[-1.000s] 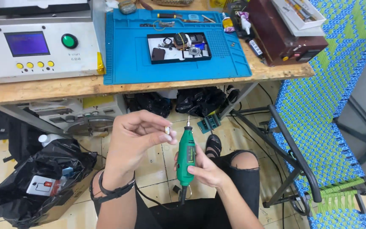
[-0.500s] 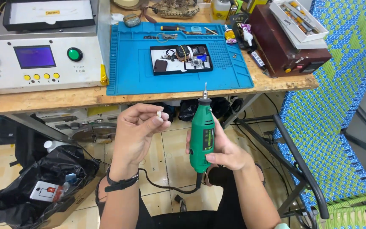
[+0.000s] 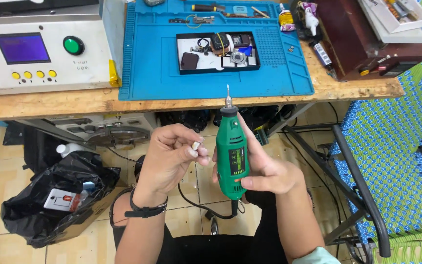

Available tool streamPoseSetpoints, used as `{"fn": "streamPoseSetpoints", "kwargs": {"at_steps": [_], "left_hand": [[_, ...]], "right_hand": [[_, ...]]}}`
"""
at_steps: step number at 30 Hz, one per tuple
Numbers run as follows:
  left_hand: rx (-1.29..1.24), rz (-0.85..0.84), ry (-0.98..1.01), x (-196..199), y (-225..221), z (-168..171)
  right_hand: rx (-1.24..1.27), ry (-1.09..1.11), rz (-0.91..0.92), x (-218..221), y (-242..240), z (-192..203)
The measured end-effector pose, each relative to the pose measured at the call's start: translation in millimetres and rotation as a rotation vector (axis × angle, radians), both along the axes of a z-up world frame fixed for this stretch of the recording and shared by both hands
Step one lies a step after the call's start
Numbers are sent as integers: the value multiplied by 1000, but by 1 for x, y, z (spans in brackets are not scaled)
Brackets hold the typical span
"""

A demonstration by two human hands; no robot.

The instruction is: Polishing a small component using a handheld rotary tool and inspecting a model ship

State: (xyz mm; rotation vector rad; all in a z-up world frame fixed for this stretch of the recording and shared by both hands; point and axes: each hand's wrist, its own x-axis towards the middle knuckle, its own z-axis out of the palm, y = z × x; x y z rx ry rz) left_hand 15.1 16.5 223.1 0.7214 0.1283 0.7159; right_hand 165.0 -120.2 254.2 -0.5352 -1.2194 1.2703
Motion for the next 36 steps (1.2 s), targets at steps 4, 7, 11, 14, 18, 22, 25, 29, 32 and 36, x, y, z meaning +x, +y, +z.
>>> {"fn": "streamPoseSetpoints", "kwargs": {"at_steps": [4,7,11,14,18,22,25,29,32,36], "left_hand": [[-29,-50,-88,3,-1,-7],[3,-96,-104,-5,-7,1],[-13,-219,-165,-12,-16,8],[-44,-270,-202,-14,-16,12],[29,-252,-259,-15,-15,22],[16,-270,-245,-19,-13,23],[5,-283,-247,-23,-13,27],[-12,-276,-198,-26,-14,28],[75,-214,-147,-29,-16,38],[477,3,56,-39,-18,66]], "right_hand": [[36,-85,69,3,-4,5],[67,-133,145,7,-6,6],[188,-224,153,8,-15,1],[234,-217,166,1,-14,13],[246,-237,141,-8,-15,22],[159,-183,123,-15,-17,21],[145,-176,139,-17,-15,21],[146,-187,198,-15,-14,16],[205,-282,253,-11,-10,22],[171,-272,134,-16,-3,19]]}}
